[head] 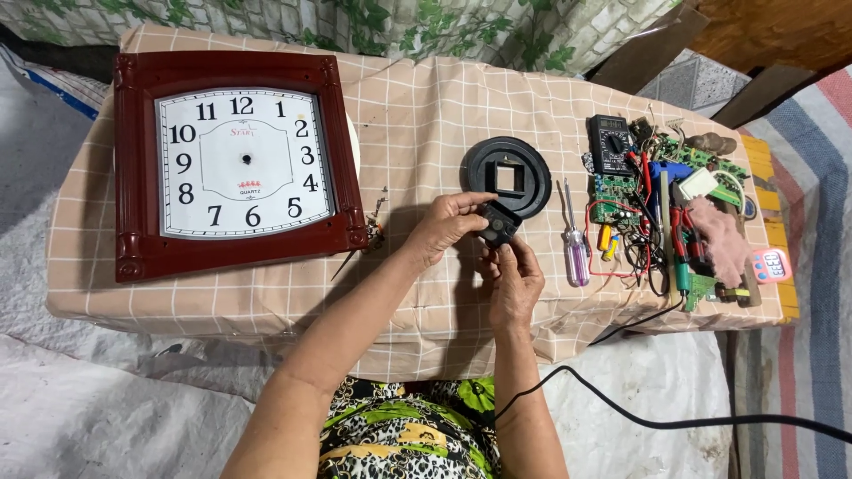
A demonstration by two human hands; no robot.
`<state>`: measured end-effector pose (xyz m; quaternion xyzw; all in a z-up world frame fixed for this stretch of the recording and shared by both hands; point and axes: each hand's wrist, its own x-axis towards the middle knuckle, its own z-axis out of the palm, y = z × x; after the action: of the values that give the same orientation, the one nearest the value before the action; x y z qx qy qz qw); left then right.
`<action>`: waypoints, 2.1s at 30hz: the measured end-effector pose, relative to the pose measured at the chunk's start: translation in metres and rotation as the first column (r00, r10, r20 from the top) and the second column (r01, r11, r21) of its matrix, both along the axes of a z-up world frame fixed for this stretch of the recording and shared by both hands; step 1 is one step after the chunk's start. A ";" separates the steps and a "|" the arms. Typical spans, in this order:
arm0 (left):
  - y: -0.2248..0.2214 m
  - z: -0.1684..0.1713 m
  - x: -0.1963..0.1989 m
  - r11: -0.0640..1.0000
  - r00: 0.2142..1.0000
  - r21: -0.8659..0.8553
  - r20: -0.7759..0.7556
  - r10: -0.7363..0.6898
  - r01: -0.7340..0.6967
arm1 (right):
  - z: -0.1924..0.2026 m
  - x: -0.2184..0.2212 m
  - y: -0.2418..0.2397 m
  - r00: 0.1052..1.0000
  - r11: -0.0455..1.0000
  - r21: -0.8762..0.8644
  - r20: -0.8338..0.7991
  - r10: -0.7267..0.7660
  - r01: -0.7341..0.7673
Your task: Assembling a small electronic component by fitting a circuit board and wires into a plastic housing on a repair bench.
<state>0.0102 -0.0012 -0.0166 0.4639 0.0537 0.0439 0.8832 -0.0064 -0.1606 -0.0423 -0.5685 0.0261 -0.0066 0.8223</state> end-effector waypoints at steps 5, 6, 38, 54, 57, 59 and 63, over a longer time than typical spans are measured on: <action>-0.004 -0.023 0.011 0.995 0.999 -0.098 -0.013 -0.029 0.028 | 0.014 -0.008 0.010 1.000 0.999 0.041 -0.019 -0.011 0.012; -0.003 -0.025 0.012 0.995 0.999 -0.093 -0.013 -0.036 0.034 | 0.014 -0.008 0.011 1.000 0.999 0.045 -0.012 -0.021 0.021; 0.002 0.014 -0.004 0.941 0.968 -0.237 -0.010 -0.252 0.243 | 0.055 -0.025 0.026 0.859 0.874 -0.428 0.512 0.024 0.231; 0.002 -0.003 0.005 0.921 0.958 -0.288 -0.039 -0.284 0.261 | 0.044 0.007 0.020 0.846 0.758 -0.562 0.532 0.024 0.331; 0.001 -0.011 0.007 0.918 0.959 -0.301 -0.036 -0.281 0.258 | 0.041 0.009 0.020 0.853 0.753 -0.565 0.522 0.009 0.338; 0.002 -0.013 0.008 0.919 0.955 -0.287 -0.035 -0.293 0.271 | 0.043 0.008 0.021 0.860 0.776 -0.543 0.510 0.001 0.320; 0.002 -0.015 0.009 0.919 0.949 -0.260 -0.032 -0.314 0.296 | 0.048 0.004 0.023 0.874 0.824 -0.486 0.485 -0.021 0.290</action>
<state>0.0190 0.0012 -0.0318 0.3518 0.0181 -0.1184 0.9284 -0.0025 -0.1373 0.0052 -0.7560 -0.1243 -0.2168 0.6050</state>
